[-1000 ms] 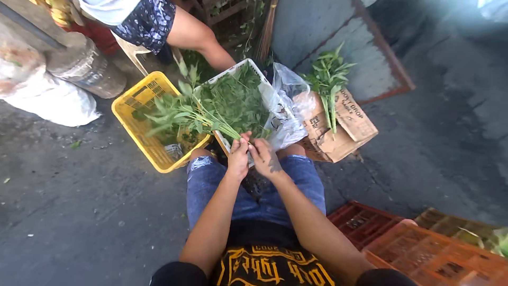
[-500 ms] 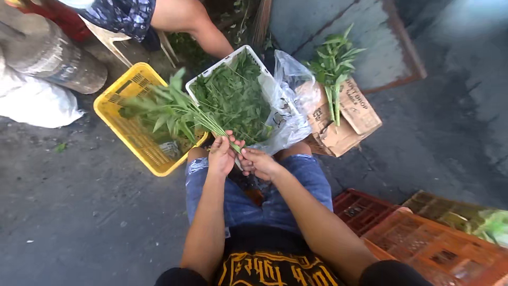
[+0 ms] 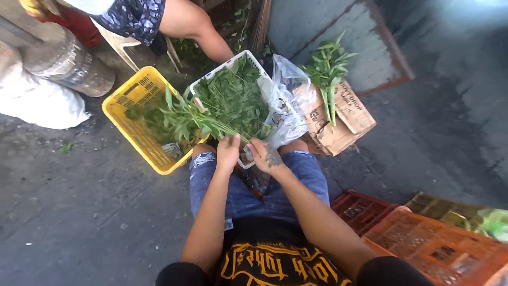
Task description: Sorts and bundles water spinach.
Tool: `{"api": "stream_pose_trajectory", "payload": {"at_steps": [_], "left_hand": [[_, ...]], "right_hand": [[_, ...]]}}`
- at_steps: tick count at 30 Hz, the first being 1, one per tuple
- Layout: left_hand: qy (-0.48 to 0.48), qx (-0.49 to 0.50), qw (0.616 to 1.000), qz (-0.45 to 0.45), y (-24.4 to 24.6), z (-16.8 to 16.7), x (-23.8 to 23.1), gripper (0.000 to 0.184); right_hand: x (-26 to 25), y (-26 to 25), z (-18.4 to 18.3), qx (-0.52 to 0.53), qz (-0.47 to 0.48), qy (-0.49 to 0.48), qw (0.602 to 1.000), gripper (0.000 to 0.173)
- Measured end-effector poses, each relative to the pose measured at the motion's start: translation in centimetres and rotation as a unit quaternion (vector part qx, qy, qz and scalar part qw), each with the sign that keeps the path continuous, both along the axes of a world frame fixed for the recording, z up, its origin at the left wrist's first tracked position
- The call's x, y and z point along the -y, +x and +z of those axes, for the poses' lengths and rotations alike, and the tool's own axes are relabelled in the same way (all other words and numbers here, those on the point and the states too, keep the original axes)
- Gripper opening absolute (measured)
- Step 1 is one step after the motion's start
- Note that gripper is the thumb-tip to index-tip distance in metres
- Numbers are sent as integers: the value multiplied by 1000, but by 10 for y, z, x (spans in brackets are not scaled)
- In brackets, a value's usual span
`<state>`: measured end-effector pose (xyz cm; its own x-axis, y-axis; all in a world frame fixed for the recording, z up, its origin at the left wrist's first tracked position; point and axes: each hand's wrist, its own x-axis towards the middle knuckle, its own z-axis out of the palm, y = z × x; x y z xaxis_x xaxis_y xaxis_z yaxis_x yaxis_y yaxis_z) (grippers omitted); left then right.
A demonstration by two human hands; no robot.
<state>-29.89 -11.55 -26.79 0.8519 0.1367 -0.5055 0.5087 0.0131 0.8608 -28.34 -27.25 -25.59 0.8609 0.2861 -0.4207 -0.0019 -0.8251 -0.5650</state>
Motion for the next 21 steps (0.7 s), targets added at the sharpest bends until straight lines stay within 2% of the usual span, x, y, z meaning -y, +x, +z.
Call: {"api": "stream_pose_trajectory", "payload": {"at_steps": [1, 2, 4, 6, 7, 8, 11, 13, 14, 16, 17, 19, 21], "left_hand": [[154, 2, 984, -94, -5, 16, -3, 35], [287, 33, 945, -157, -11, 31, -1, 34], [454, 192, 844, -214, -24, 46, 4, 31], [504, 314, 749, -295, -17, 48, 2, 38], [499, 336, 721, -344, -10, 48, 0, 38], [483, 344, 710, -379, -3, 49, -2, 33], [439, 348, 717, -415, 17, 61, -1, 22], [414, 349, 740, -400, 23, 74, 8, 24], [400, 342, 758, -386, 25, 82, 12, 25], [355, 326, 805, -347, 31, 94, 15, 29], [331, 319, 825, -328, 34, 99, 15, 30], [292, 308, 854, -300, 38, 103, 15, 31], [276, 300, 864, -296, 39, 107, 17, 31]], "right_hand": [[4, 4, 6, -1, 10, -20, 1000, 39], [9, 6, 14, -1, 22, -34, 999, 39], [16, 8, 30, -3, 57, -45, 997, 38], [24, 10, 45, -2, 96, -19, 995, 36], [29, 10, 53, 11, 119, -9, 993, 35], [34, 12, 62, 21, 140, -9, 990, 34], [53, 20, 84, 57, 156, 3, 986, 32], [70, 19, 91, 99, 115, 61, 987, 27], [79, 18, 94, 119, 73, 102, 985, 30], [101, 17, 107, 138, -18, 179, 974, 60], [111, 16, 112, 161, -57, 216, 961, 67], [122, 15, 120, 243, -116, 283, 920, 61], [123, 11, 131, 307, -137, 320, 886, 53]]}}
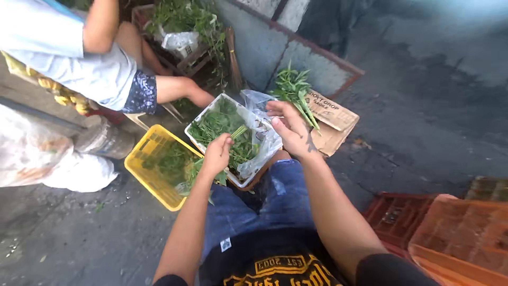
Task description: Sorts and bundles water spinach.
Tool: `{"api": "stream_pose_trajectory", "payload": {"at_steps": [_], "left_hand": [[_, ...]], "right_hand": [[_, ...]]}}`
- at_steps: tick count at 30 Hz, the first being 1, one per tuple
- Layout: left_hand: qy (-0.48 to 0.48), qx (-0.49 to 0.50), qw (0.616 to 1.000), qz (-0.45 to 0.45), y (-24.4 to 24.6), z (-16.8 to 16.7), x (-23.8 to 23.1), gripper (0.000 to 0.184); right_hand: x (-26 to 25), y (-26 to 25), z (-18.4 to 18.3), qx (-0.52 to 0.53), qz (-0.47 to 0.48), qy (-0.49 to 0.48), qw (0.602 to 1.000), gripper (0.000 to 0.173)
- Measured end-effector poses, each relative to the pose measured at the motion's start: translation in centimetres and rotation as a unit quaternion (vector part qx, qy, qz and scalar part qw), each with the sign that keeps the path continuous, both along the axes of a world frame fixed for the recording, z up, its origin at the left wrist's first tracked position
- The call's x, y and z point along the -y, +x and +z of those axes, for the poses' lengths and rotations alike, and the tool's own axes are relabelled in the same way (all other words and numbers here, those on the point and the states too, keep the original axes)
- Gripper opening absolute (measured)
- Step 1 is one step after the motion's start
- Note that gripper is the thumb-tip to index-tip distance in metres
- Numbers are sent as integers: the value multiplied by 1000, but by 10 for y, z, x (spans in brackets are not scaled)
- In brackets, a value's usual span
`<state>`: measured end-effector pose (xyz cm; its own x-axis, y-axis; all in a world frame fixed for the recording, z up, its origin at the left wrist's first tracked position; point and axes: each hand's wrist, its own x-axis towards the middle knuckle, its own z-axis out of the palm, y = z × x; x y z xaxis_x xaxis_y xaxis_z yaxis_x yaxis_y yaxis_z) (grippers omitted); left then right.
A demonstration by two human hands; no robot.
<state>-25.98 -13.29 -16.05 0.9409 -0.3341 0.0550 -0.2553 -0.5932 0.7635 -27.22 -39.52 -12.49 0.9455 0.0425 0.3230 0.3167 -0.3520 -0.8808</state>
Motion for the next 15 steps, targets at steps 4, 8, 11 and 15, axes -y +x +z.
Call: {"api": "stream_pose_trajectory", "payload": {"at_steps": [4, 8, 11, 15], "left_hand": [[-20, -28, 999, -3, -5, 14, 14, 30], [-91, -100, 991, -8, -8, 27, 20, 30], [-227, -178, 957, -23, -11, 37, 17, 30], [-342, -258, 899, -88, -3, 57, 9, 32]], "right_hand": [[-20, -5, 7, 73, 11, -75, 994, 44], [-41, 1, 2, 73, 55, -64, 994, 34], [-46, 17, 21, 65, 60, -5, 996, 23], [-51, 49, 66, -43, 164, 15, 985, 12]]}}
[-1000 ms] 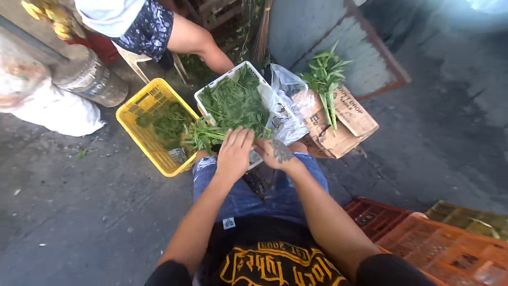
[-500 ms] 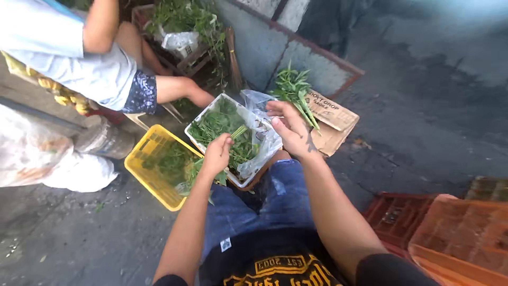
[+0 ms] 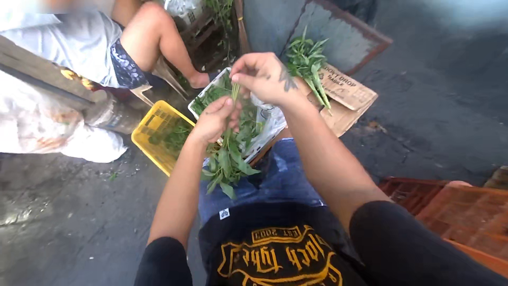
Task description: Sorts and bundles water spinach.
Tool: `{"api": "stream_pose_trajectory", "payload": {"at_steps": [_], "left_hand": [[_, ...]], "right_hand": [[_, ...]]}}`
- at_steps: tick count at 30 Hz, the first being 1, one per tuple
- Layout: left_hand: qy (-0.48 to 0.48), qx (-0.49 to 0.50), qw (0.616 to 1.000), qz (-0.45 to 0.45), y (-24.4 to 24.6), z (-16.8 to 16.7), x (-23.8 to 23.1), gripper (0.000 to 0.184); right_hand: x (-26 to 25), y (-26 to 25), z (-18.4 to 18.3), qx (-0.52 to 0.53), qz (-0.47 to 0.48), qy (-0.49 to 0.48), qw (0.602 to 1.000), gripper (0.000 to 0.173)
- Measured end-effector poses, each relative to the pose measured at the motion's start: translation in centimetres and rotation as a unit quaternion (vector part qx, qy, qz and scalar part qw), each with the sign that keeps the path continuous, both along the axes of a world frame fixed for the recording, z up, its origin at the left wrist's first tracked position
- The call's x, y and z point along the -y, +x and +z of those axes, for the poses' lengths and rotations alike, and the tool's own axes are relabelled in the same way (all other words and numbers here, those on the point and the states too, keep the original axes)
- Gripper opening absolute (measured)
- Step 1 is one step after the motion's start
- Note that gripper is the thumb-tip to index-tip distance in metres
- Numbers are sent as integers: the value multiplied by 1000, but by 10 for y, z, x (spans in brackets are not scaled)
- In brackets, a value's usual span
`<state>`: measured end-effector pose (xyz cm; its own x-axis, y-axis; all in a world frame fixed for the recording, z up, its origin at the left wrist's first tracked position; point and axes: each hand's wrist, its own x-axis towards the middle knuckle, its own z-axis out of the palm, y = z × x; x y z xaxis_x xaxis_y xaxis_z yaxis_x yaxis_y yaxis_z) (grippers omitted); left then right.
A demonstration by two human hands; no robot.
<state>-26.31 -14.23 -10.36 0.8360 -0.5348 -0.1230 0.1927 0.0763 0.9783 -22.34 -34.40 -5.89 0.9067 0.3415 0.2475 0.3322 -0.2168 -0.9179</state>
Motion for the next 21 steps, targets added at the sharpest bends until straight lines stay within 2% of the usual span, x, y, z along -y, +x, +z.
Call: {"api": "stream_pose_trajectory", "payload": {"at_steps": [3, 5, 10, 12, 15, 18, 21], "left_hand": [[-80, -60, 995, -28, 7, 14, -5, 43], [-120, -82, 988, -49, 12, 17, -8, 44], [-170, -74, 982, -19, 20, -1, -12, 23], [-171, -57, 984, 12, 24, -13, -16, 20], [-113, 11, 987, 112, 33, -24, -41, 21], [-42, 84, 973, 210, 40, -31, -82, 23], [7, 103, 951, 290, 42, -37, -121, 23]], "right_hand": [[-3, 20, 21, -4, 47, -18, 999, 9], [-5, 30, 27, -5, 81, -1, 997, 8], [-13, 46, 19, -6, 146, 48, 988, 7], [-13, 53, 7, -4, 151, 67, 986, 12], [-1, 67, -33, -46, 113, 66, 990, 35], [15, 79, -107, -195, 7, 9, 981, 33], [18, 79, -198, -352, -44, -80, 932, 34]]}}
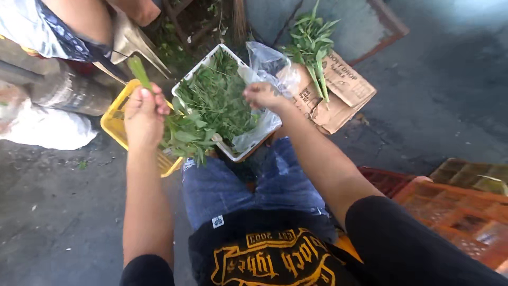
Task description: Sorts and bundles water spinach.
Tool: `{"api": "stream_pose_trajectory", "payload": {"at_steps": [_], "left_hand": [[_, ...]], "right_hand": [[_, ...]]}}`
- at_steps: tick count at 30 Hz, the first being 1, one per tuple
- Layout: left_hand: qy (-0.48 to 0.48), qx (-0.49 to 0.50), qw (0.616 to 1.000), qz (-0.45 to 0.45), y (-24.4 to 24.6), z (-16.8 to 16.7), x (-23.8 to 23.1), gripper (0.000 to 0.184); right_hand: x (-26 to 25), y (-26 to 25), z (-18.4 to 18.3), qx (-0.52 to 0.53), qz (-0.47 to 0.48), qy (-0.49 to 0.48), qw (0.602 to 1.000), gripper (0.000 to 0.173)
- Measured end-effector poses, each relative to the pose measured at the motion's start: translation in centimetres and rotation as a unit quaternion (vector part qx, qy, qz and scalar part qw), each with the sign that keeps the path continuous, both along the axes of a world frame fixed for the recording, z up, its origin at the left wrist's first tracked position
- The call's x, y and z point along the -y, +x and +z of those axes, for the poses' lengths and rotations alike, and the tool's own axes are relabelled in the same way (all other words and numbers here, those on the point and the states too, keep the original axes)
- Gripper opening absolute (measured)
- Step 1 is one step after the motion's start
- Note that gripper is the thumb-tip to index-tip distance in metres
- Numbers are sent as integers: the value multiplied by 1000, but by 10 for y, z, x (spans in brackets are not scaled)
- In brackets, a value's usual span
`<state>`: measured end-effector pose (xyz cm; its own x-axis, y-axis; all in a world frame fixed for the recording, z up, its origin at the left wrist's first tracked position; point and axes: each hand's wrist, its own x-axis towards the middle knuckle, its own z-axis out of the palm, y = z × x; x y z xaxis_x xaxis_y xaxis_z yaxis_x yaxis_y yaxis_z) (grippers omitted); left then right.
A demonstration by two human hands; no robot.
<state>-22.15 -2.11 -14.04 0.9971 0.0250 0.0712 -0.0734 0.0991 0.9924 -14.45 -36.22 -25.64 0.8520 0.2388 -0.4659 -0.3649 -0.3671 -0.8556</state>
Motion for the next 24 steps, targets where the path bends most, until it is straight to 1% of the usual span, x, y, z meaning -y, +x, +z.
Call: {"api": "stream_pose_trajectory", "payload": {"at_steps": [2, 3, 5, 6, 7, 8, 11, 12, 13, 14, 15, 17, 19, 21, 22, 24], "left_hand": [[-4, -1, 999, 39, 0, -8, -23, 22], [-12, -1, 999, 53, -1, -14, -33, 23], [-36, -2, 997, 73, -2, -23, -50, 24], [-52, -2, 996, 77, -2, -29, -58, 25], [-68, -4, 994, 84, -3, -34, -63, 25], [-85, -9, 992, 91, -2, -39, -67, 25], [-126, -27, 985, 116, -1, -49, -73, 25], [-134, -38, 983, 121, -4, -52, -71, 24], [-137, -51, 982, 118, -8, -53, -67, 23], [-140, -57, 982, 113, -8, -53, -64, 22], [-150, -51, 980, 117, -1, -51, -62, 22], [-176, -50, 974, 131, 2, -46, -58, 25], [-199, -45, 972, 113, 0, -39, -50, 27], [-209, -36, 973, 87, -4, -33, -41, 27], [-212, -28, 974, 74, -7, -31, -37, 26], [-211, -19, 976, 47, -15, -28, -26, 25]], "right_hand": [[-6, -3, -59, -75, 19, -48, 996, 33], [-11, -6, -87, -91, 45, -75, 992, 32], [-22, -11, -134, -75, 124, -140, 979, 29], [-28, -13, -160, -35, 160, -167, 972, 27], [-36, -18, -173, 1, 191, -186, 964, 27], [-44, -22, -172, 20, 220, -206, 953, 31], [-64, -29, -166, 59, 277, -310, 908, 60], [-67, -36, -167, 68, 289, -341, 892, 64], [-65, -45, -167, 78, 292, -359, 883, 57], [-62, -49, -165, 95, 275, -362, 886, 41], [-62, -37, -165, 101, 249, -363, 892, 29], [-66, -18, -150, 80, 177, -329, 924, 33], [-62, -8, -122, 107, 97, -296, 944, 34], [-57, -2, -98, 164, 32, -277, 946, 29], [-55, 1, -87, 190, 20, -271, 943, 28], [-50, 6, -64, 233, 38, -270, 934, 30]]}}
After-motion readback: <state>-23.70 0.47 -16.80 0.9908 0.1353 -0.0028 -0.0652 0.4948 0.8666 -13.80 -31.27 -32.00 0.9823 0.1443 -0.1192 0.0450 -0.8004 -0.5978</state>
